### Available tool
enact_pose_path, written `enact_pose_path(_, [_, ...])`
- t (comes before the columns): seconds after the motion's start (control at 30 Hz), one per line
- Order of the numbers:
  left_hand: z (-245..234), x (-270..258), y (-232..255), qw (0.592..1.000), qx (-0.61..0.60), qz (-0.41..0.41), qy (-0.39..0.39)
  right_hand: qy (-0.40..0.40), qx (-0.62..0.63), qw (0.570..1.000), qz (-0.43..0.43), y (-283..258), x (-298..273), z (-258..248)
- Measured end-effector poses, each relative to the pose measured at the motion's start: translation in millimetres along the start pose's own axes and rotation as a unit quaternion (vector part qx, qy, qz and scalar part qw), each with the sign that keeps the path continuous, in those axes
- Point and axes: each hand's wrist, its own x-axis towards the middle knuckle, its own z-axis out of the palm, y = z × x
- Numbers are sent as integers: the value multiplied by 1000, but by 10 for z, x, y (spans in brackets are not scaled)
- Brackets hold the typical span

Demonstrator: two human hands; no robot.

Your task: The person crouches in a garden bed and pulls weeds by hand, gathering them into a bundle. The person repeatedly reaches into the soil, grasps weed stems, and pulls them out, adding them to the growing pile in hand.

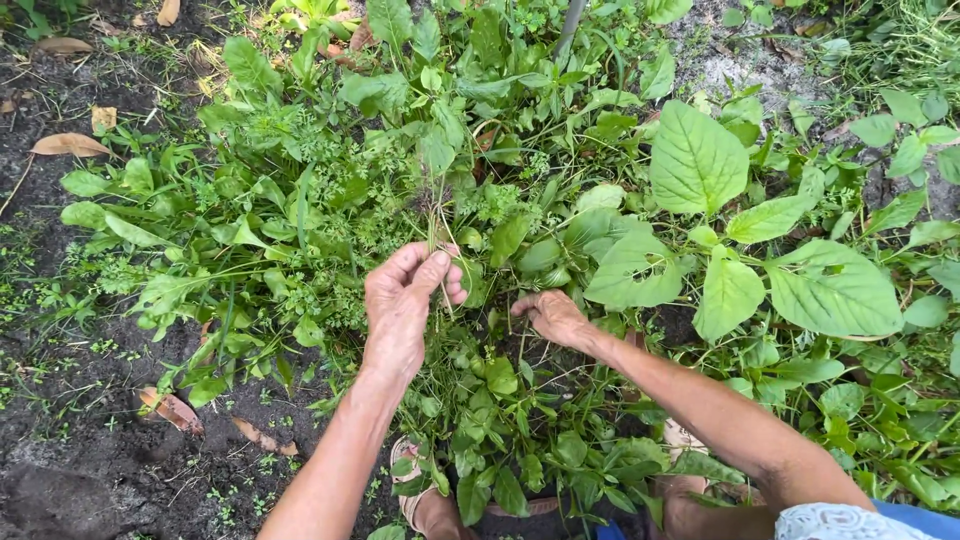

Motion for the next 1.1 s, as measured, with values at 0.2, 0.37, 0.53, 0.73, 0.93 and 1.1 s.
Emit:
enact_pose_path(0.2, [44,-32,-4,1000,8,-14,-13,56,-49,994,79,475,378,282])
enact_pose_path(0.37, [39,-18,-55,999,12,-27,-16,62,-190,954,223,984,887,743])
enact_pose_path(0.53, [10,-33,-17,999,18,-28,-17,75,-188,961,187,877,652,644])
enact_pose_path(0.73, [-21,-56,-81,998,24,-45,-29,120,-140,971,150,526,295,485])
enact_pose_path(0.93, [-59,-172,-237,992,71,-87,-58,54,-180,973,137,-257,-59,-158])
enact_pose_path(1.1, [-104,-186,-404,979,147,-115,-82,-22,-188,972,139,-1642,-734,-732])
